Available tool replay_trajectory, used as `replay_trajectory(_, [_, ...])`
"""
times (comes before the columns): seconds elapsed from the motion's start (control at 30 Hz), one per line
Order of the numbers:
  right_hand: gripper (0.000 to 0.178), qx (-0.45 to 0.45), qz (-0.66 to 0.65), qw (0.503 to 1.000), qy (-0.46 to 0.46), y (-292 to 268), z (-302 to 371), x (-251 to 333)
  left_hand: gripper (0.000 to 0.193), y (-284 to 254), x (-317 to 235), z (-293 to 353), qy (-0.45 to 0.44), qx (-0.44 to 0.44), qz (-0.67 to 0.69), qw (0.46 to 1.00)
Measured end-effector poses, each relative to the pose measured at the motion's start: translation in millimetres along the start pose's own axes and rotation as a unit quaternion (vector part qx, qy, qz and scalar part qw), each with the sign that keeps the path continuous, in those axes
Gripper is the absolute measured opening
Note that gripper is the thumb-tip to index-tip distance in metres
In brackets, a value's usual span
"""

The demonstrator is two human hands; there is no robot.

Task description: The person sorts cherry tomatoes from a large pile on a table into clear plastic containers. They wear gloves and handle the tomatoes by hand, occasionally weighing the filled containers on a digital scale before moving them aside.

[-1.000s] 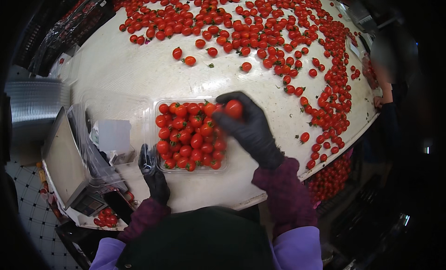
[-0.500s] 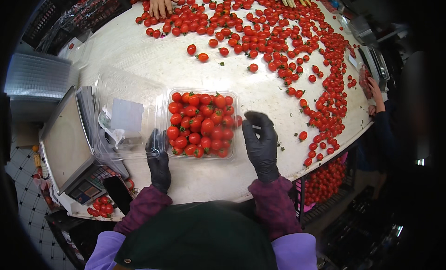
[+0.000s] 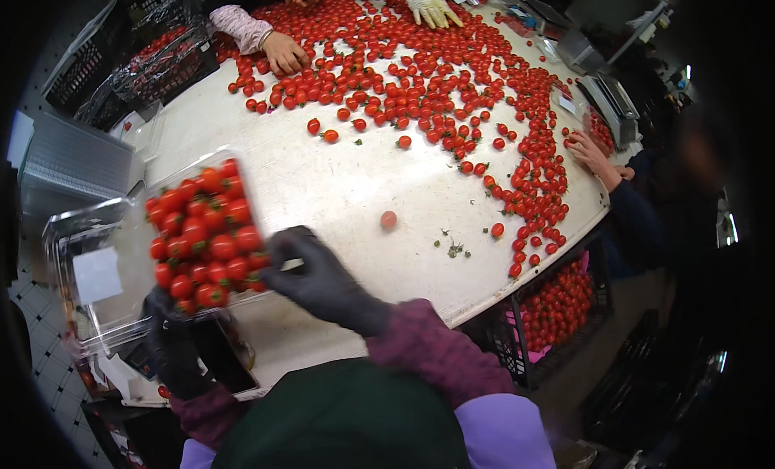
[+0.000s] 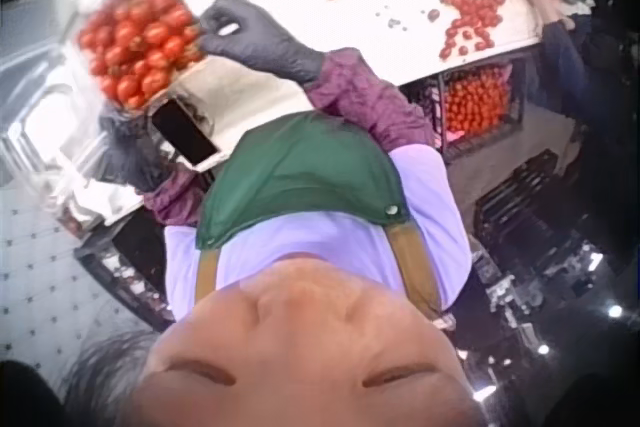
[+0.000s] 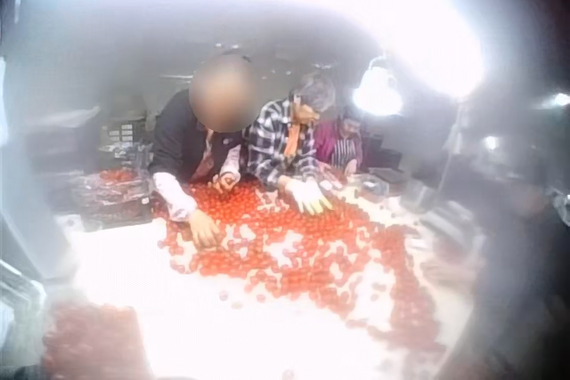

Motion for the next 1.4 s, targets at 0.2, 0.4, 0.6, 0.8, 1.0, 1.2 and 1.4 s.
replay_trajectory(0.2, [0.016,0.005,0.064,0.995,-0.080,112,-70,-16,0.038,-130,-42,-26,0.006,0.177,0.163,0.971])
replay_trajectory(0.4, [0.024,0.018,0.213,0.968,-0.132,71,-64,-15,0.043,-131,-29,18,0.128,0.043,-0.471,0.872])
replay_trajectory(0.6, [0.030,-0.353,0.584,0.726,-0.081,-165,-83,-51,0.026,53,30,35,-0.109,0.050,-0.125,0.985])
replay_trajectory(0.8, [0.027,-0.319,0.606,0.729,0.014,-243,-92,-67,0.038,204,109,21,-0.317,0.266,0.002,0.910])
replay_trajectory(1.0, [0.045,-0.201,0.553,0.802,-0.099,-221,-70,-34,0.034,273,158,-4,-0.370,0.224,0.068,0.899])
replay_trajectory(1.2, [0.041,-0.357,0.697,0.621,0.042,-304,-104,-49,0.026,263,178,3,-0.369,0.279,-0.001,0.886])
replay_trajectory(1.4, [0.015,-0.313,0.774,0.551,0.009,-306,-122,-66,0.024,266,167,7,-0.377,0.285,0.007,0.881])
Point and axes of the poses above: each hand's wrist, its own z-axis away from the middle knuckle, its own y-axis out of the palm, x = y × z, the point moved 5 cm from there along -z, towards the middle knuckle, and after that the axes turned 6 degrees about y, right-handed, at the moved point
